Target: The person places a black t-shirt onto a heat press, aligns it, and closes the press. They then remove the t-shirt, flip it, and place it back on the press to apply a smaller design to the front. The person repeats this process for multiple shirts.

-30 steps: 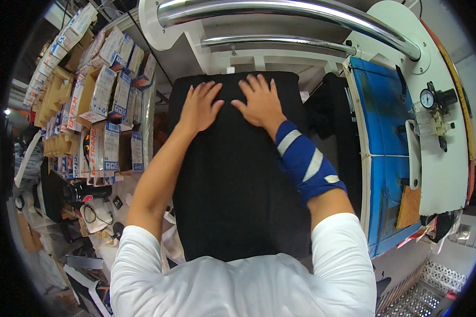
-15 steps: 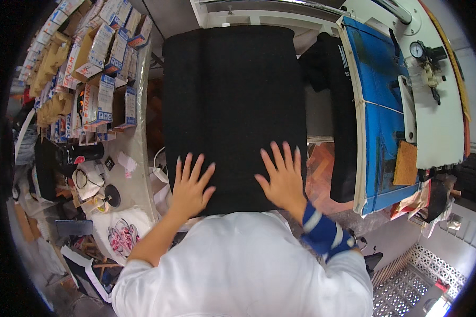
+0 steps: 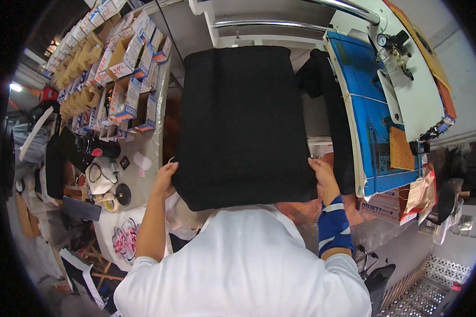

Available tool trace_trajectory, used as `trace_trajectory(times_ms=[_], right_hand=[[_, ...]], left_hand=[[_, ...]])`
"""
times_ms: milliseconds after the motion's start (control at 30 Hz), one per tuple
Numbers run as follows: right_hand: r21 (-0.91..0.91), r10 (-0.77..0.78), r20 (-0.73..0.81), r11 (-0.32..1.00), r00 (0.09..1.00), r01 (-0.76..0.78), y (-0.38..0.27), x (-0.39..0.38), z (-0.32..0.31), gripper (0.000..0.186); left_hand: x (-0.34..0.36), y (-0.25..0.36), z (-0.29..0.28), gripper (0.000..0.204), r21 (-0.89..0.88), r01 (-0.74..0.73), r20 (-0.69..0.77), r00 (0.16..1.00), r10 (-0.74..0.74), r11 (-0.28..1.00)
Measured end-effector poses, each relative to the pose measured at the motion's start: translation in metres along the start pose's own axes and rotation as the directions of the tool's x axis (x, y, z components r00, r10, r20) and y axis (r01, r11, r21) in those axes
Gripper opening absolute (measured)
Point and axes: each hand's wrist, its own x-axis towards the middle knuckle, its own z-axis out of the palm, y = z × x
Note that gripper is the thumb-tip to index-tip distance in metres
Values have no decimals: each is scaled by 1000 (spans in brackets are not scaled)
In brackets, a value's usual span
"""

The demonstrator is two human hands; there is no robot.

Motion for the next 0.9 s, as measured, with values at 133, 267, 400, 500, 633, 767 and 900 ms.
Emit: trace_trajectory(times_ms=[133,267,400,500,633,767,900], right_hand=[[315,-104,-53,942,993,115,-22,-42,-5,12],[348,-92,-66,931,994,109,-5,-50,-15,12],[357,-100,-6,929,995,96,-7,-51,-17,14],[327,-140,21,936,990,126,16,-42,-32,14],[246,-75,-91,965,993,95,14,-39,-7,22],[254,-27,-124,966,992,58,15,-42,6,29],[194,-86,-163,974,983,117,13,-46,7,33]], left_hand=[[-29,13,-16,20,-51,-128,2,992,128,990],[-38,1,-29,18,-50,-9,25,1000,11,999],[-37,-14,-38,21,-160,-43,93,994,58,986],[-39,-13,-33,23,-157,-43,86,995,57,987],[-43,-21,11,25,-172,-155,-56,987,148,973],[-44,-34,27,26,-142,-242,-182,959,215,960],[-49,-48,10,29,-106,-216,-207,960,191,971]])
